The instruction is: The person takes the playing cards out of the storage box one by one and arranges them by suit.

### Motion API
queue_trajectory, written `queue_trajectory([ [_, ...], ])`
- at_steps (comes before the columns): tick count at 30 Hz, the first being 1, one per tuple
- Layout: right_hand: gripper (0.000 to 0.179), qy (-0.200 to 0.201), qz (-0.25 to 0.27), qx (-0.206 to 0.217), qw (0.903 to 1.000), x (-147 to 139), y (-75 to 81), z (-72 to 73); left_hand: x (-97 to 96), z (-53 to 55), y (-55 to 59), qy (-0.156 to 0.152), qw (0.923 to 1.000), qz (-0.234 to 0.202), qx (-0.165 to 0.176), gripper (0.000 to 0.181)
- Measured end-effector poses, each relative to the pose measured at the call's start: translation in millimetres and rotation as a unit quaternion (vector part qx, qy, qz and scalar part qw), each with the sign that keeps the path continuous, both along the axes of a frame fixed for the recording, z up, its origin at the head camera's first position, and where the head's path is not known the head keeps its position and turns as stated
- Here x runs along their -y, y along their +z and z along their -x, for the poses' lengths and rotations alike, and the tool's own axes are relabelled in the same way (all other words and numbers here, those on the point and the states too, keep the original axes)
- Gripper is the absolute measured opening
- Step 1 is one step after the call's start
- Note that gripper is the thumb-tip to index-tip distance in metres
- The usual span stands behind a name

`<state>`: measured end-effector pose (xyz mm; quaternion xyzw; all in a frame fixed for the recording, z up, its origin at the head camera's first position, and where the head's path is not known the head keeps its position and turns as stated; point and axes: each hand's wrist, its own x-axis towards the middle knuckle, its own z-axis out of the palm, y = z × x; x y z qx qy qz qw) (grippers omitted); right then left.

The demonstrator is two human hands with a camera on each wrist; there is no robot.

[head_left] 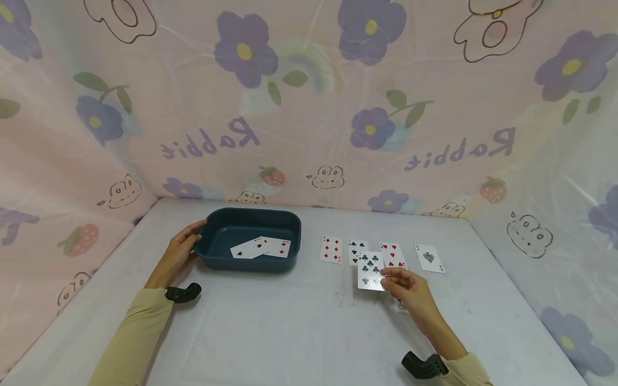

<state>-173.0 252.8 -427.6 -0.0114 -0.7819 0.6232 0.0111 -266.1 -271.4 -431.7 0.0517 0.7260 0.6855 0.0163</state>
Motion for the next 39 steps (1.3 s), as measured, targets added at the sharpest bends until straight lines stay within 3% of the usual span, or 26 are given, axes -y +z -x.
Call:
queue_trajectory([
  [6,0.029,0.002,-0.008,0.016,0.9998,2,-7.2,-1.1,0.5,-0.6,-0.6,0.000,0.9999,-0.010,0.003,0.048],
  [14,0.026,0.001,-0.054,0.038,0.9978,6,-11.6,-1.7,-0.7,-1.5,-0.5,0.001,0.9998,-0.018,0.000,0.048],
  [23,0.021,-0.013,-0.108,0.019,0.9939,9,-14.2,-1.1,-0.5,-1.6,-0.2,-0.001,1.0000,-0.008,-0.002,0.048],
  [29,0.018,-0.026,-0.163,-0.005,0.9863,13,-13.9,-2.3,-0.3,-0.7,-0.3,-0.006,0.9999,-0.011,-0.002,0.049],
  [39,0.016,-0.034,-0.206,-0.020,0.9777,15,-11.4,-4.3,0.5,-0.4,-2.5,-0.004,1.0000,-0.007,-0.004,0.048],
])
